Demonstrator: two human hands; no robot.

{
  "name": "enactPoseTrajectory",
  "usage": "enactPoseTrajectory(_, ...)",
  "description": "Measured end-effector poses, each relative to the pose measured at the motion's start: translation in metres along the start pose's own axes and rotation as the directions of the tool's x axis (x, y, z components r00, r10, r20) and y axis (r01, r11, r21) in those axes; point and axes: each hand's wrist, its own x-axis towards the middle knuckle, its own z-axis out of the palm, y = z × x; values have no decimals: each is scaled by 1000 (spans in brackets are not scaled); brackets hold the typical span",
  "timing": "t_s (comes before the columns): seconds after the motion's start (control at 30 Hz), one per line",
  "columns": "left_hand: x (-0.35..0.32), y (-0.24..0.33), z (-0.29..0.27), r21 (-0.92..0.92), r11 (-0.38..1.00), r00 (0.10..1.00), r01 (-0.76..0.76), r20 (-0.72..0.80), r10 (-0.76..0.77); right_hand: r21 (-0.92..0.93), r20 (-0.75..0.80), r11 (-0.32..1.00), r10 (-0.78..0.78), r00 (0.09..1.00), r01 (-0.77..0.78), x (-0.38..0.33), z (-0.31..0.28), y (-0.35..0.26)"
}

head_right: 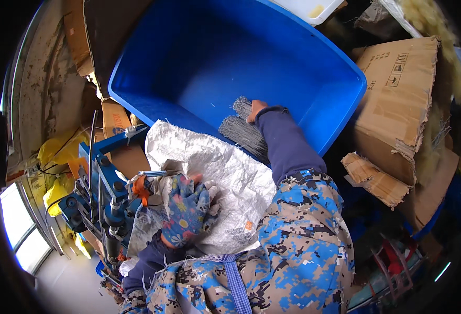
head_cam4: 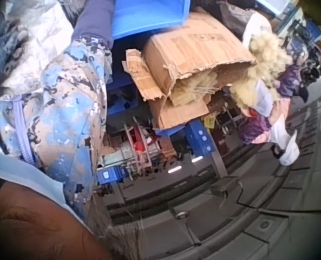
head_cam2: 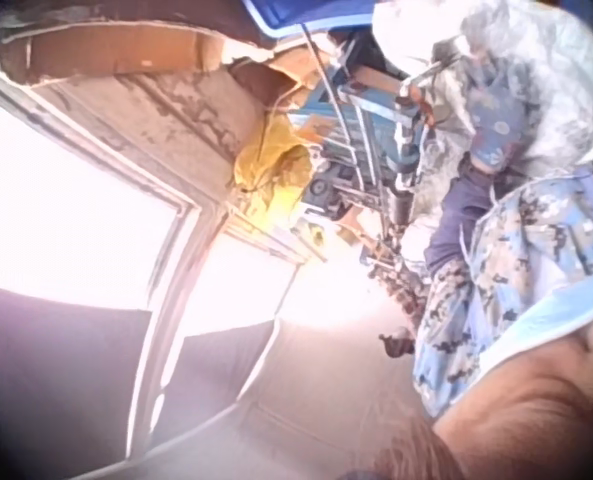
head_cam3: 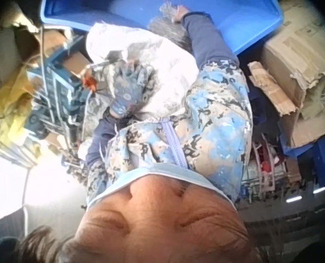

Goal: The person uses a manual wire-tying machine to secure bristles onto brush heads. They repeatedly place a bundle of bristles into the machine, pull a lever to wrap a wire around the base, and then remove the finished brush head. The process is repeated for multiple brush units throughout the clip.

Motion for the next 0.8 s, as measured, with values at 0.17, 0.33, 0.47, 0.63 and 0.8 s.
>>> enactPoseTrajectory(0.17,9,4,-12,-55,997,998,61,32,-59,-58,-231,993,-115,966,105,-31,7,-4)
enactPoseTrajectory(0.33,20,0,-11,126,965,972,229,-84,-219,-90,-228,995,22,973,-44,-23,-5,20)
enactPoseTrajectory(0.47,30,-6,-11,243,852,885,464,-104,-453,-177,-198,984,-46,979,11,-22,-16,30)
enactPoseTrajectory(0.63,38,-15,-14,283,864,891,417,62,-450,-265,-142,963,-86,986,46,-34,-11,27)
enactPoseTrajectory(0.8,36,-19,-15,258,894,899,365,152,-411,-333,-34,935,-140,990,121,-48,36,5)
